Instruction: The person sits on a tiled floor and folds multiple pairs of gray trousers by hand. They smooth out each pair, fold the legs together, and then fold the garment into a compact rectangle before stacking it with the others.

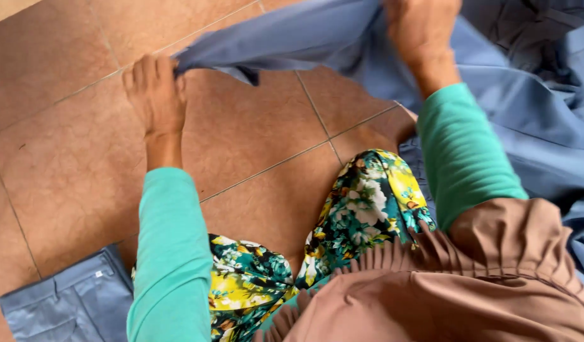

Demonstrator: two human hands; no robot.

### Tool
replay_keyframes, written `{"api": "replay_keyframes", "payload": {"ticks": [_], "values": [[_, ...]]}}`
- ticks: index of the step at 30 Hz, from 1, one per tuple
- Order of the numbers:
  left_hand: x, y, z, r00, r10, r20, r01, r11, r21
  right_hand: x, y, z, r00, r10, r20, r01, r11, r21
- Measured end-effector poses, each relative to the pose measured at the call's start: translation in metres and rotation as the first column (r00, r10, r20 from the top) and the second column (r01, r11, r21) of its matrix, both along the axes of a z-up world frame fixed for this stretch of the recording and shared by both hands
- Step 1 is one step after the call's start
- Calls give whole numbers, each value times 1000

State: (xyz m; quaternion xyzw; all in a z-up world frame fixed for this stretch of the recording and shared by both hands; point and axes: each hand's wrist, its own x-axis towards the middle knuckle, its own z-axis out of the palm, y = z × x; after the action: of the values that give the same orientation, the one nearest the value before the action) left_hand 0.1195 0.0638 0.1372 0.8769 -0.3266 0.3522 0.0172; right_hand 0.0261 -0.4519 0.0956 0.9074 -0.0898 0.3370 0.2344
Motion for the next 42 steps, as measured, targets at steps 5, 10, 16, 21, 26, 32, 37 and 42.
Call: {"api": "replay_keyframes", "payload": {"ticks": [5,10,16,21,26,32,37,42], "values": [[-43,150,-112,946,301,117,-323,889,325,-23,151,-104,899,336,-280,-289,937,194],[-102,263,-216,904,425,-48,-379,849,369,-78,264,-169,740,542,-397,-363,820,443],[-136,324,-223,454,801,-389,-558,597,577,-80,336,-190,632,666,-397,-341,699,629],[-142,279,-161,-72,872,-484,-639,332,694,-58,383,-115,553,724,-411,-174,583,794],[-186,129,-13,-368,-378,-850,-695,719,-19,-50,405,-79,626,769,-130,-526,539,658],[-161,37,-218,58,-808,-586,-998,-68,-6,-96,400,-79,516,827,-221,-534,513,672],[-160,68,-175,163,-913,-375,-984,-178,7,-105,349,-75,443,779,-444,-401,615,678],[-154,141,-141,271,-935,-228,-962,-272,-30,-109,328,-35,272,781,-562,-272,622,734]]}}
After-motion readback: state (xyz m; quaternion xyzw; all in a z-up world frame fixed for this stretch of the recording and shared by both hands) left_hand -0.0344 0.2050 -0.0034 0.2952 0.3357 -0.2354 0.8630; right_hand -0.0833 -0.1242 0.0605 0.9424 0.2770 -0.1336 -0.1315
